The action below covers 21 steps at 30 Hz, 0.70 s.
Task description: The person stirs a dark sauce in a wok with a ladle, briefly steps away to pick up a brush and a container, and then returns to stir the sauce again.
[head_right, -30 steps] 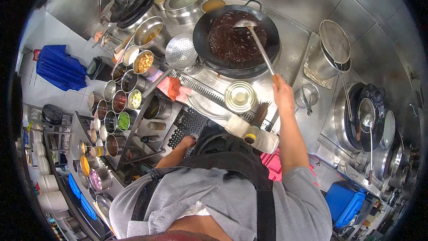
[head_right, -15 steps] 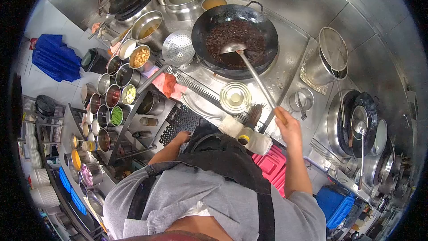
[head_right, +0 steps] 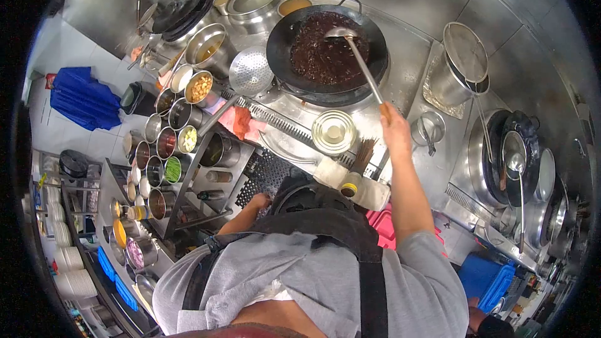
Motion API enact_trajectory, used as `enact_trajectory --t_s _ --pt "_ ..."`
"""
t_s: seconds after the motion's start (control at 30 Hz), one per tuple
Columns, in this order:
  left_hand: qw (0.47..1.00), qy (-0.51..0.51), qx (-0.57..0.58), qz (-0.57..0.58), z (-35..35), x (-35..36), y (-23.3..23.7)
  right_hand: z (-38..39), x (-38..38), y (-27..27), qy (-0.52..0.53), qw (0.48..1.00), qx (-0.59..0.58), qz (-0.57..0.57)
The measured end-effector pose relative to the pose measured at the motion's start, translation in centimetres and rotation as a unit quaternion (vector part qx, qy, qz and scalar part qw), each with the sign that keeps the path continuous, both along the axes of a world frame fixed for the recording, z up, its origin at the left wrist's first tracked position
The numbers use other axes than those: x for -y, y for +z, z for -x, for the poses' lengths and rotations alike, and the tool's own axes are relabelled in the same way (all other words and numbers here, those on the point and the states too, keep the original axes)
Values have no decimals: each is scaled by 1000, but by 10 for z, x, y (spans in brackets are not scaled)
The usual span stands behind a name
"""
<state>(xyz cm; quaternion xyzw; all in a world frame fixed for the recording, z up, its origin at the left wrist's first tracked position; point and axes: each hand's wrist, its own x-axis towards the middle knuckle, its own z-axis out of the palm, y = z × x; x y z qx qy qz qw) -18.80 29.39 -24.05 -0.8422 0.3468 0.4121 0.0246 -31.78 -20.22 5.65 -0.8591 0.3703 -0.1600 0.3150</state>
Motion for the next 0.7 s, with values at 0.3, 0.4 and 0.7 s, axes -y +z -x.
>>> enact_trajectory --t_s 0.3,0.4,0.7 --pt "997 47 -20 -65 11 4 -15 110 10 49 -4 998 1 -58" --pt "996 93 -11 -2 5 18 -13 109 -9 44 1 996 -11 -85" --pt "999 41 -8 12 -13 60 7 8 -29 -21 67 996 12 -55"
